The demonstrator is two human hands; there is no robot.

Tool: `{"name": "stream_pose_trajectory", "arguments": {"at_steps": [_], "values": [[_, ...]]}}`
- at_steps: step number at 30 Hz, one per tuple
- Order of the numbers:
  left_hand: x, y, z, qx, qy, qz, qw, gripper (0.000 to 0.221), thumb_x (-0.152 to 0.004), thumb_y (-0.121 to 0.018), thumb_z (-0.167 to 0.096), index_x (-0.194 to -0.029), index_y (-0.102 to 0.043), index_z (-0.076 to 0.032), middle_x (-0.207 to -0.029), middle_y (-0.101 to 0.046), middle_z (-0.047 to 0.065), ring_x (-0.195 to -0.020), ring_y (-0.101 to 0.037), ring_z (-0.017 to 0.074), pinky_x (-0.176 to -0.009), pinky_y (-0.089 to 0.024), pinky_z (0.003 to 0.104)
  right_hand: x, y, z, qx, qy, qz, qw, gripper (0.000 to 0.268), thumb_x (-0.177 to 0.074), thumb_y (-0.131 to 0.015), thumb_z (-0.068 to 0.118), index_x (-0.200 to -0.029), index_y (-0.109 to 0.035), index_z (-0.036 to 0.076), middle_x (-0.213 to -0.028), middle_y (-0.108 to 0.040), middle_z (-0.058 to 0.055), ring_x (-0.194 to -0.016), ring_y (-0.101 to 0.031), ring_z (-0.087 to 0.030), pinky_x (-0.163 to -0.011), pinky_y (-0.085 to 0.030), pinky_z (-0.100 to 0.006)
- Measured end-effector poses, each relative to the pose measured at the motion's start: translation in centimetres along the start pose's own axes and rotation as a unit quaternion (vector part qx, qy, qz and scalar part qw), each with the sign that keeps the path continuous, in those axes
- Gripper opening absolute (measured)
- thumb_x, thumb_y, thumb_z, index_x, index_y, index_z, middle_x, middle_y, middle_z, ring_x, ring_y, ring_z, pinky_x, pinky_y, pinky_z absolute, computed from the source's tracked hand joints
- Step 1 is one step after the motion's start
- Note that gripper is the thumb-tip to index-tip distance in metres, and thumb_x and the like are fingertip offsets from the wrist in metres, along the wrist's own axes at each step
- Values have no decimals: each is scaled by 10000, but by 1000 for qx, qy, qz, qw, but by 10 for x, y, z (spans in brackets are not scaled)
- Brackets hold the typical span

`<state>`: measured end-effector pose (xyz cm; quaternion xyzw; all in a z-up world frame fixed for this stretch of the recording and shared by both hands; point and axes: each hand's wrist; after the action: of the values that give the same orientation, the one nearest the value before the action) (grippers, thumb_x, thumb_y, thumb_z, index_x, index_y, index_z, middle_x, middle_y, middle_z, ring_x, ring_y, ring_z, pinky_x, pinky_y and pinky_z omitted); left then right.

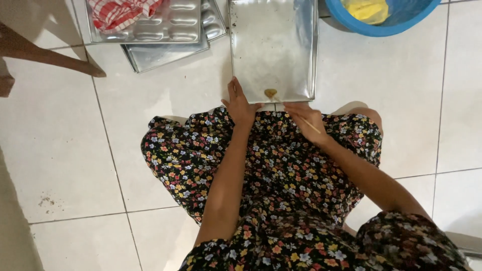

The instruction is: The person is preparing baking trays by applying grease with a brush and cleaning them with a cloth while sitting on the floor.

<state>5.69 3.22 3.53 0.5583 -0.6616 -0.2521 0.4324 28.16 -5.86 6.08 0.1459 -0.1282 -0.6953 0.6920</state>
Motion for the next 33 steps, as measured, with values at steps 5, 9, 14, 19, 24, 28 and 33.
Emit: {"name": "stream_pose_trajectory", "arguments": {"at_steps": [5,9,14,19,24,28,33], "values": [[3,1,-6,26,8,-18,999,1339,-657,-1011,-384,-1656,-179,-65,-1643,-319,123,-1466,-407,333,-1161,-213,758,-170,-1,13,86,139,-50,985,249,-1074,-587,120,-1152,-769,-31,-1200,-718,-262,-1048,-713,-431,-949,-541,-539],[2,-5,-5,1,18,-19,1000,1357,-617,-1022,-420,-1633,-196,-66,-1657,-310,82,-1428,-463,271,-1163,-243,709,-257,-5,-19,-41,261,-167,950,226,-947,-697,-165,-1130,-768,-53,-1114,-766,-208,-971,-741,-294,-859,-579,-354],[2,-7,-2,-11,11,-28,999,1372,-602,-1025,-460,-1627,-206,-60,-1627,-346,81,-1396,-484,268,-1165,-259,676,-105,10,28,50,113,-47,991,245,-1049,-587,33,-1217,-742,-56,-1055,-759,-252,-680,-643,-223,-510,-467,-265],[2,-12,1,-28,-1,-31,999,1471,-598,-1012,-574,-1649,-113,-74,-1669,-294,73,-1406,-510,260,-1172,-243,729,-12,20,36,31,9,54,998,231,-943,-632,-47,-1134,-759,-18,-1262,-732,-210,-946,-716,-245,-810,-593,-299],[2,-6,-2,0,0,-37,999,1382,-601,-1013,-508,-1622,-206,-41,-1626,-357,148,-1422,-474,333,-1132,-250,775,-151,7,-8,97,51,-74,991,186,-1078,-622,124,-1127,-796,78,-1221,-764,-175,-902,-772,-232,-686,-609,-260],[4,-6,-2,-9,19,-24,999,1375,-612,-1038,-430,-1635,-188,-78,-1638,-348,115,-1414,-487,309,-1164,-236,744,-209,6,9,-11,144,-141,979,231,-996,-624,-23,-1177,-755,-82,-1225,-755,-192,-955,-697,-241,-810,-547,-316],[15,6,8,-31,8,-1,999,1392,-645,-1004,-430,-1641,-103,-67,-1650,-329,126,-1449,-447,293,-1244,-232,598,-152,-10,-10,83,92,-139,982,199,-958,-663,-89,-1069,-800,2,-1199,-778,-179,-786,-733,-166,-570,-525,-189]]}}
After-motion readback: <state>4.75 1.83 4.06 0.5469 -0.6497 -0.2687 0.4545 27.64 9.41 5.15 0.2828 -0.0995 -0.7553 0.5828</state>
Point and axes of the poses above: each hand's wrist, its own x-axis away from the middle knuckle, its own y-axis out of the back of the hand, z = x × y
